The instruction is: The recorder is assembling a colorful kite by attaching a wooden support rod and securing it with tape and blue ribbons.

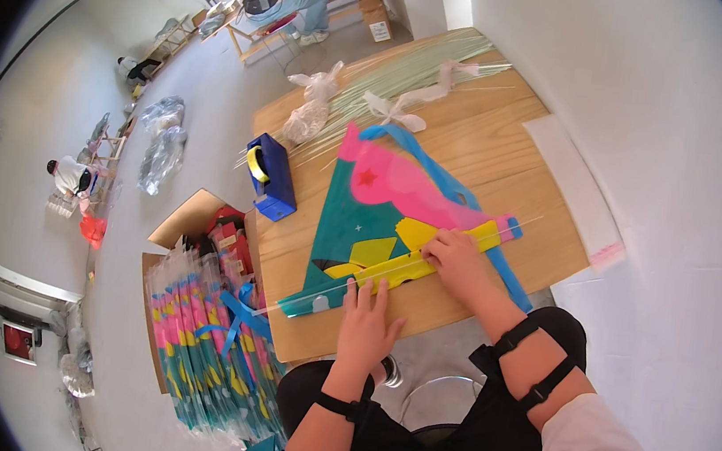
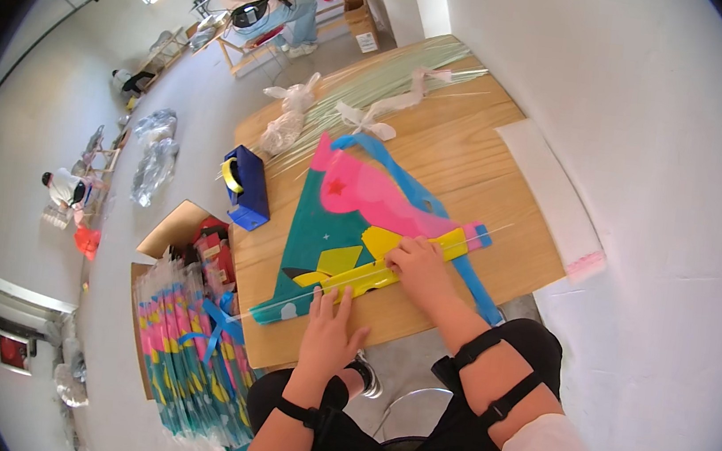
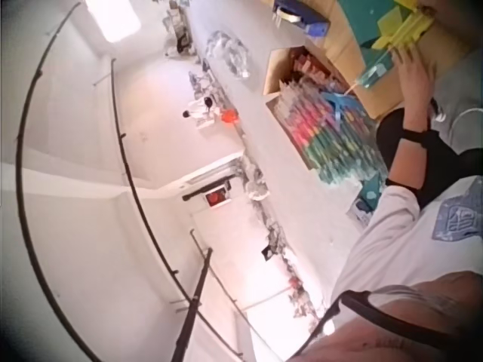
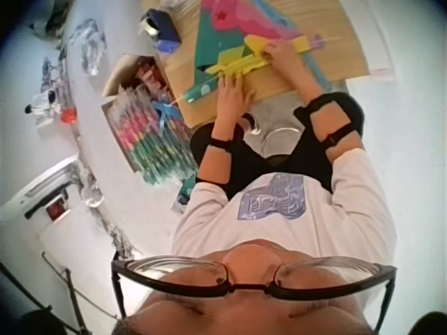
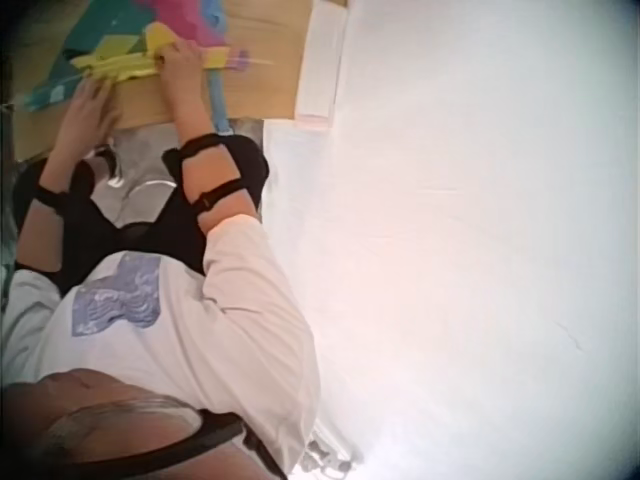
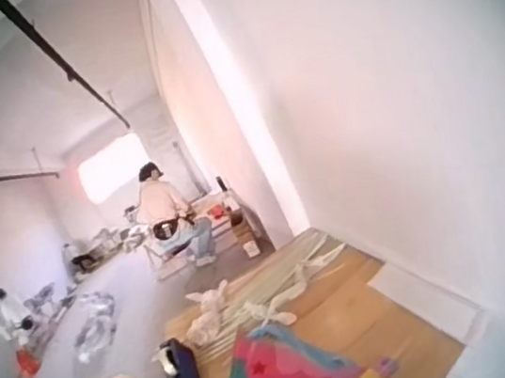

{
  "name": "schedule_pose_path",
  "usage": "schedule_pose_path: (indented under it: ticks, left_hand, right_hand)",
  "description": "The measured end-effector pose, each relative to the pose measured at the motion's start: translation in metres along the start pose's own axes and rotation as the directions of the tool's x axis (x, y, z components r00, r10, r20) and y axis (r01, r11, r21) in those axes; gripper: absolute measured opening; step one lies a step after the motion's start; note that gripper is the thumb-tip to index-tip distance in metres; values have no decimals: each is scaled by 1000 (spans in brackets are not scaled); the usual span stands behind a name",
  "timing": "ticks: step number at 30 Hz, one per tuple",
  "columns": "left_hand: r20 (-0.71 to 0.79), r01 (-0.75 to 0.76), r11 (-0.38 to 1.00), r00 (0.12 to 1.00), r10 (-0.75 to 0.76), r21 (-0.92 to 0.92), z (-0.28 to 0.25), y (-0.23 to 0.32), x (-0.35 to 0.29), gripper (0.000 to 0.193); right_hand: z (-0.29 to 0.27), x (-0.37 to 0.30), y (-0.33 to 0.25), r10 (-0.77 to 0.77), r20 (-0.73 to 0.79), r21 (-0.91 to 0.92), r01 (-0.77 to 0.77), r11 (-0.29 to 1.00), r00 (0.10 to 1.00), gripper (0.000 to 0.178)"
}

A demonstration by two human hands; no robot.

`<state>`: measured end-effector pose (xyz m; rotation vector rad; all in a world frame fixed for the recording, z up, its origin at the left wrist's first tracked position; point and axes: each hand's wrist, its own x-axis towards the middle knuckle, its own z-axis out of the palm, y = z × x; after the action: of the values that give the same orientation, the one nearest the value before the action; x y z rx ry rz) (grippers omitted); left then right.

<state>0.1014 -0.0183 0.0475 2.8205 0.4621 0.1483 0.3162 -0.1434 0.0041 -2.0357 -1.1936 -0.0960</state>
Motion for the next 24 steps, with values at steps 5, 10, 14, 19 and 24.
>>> schedule_pose_path:
  ticks: [5, 10, 14, 19, 24]
  left_hand:
    - [-111, 27, 962, 992, -59, -273, 4, -13, 0, 67]
    - [-116, 4, 958, 993, -39, -288, 1, -21, -3, 42]
    - [-147, 18, 972, 988, -53, -233, 0, -25, -6, 36]
    - [-156, 77, 997, 985, -77, -9, -10, -6, -9, 39]
    - [-254, 60, 997, 966, -44, 54, -7, -8, -12, 41]
  right_hand:
    - [-3, 3, 1, 22, -24, 63, -21, 998, 999, 5]
    - [-13, 6, -7, 63, 65, 82, -68, 994, 996, 5]
    - [-14, 9, -10, 61, 82, 92, -69, 993, 995, 4]
    - [-16, 9, 0, 64, 110, 112, -76, 991, 992, 2]
    - [-16, 9, -1, 40, 110, 105, -51, 993, 993, 1]
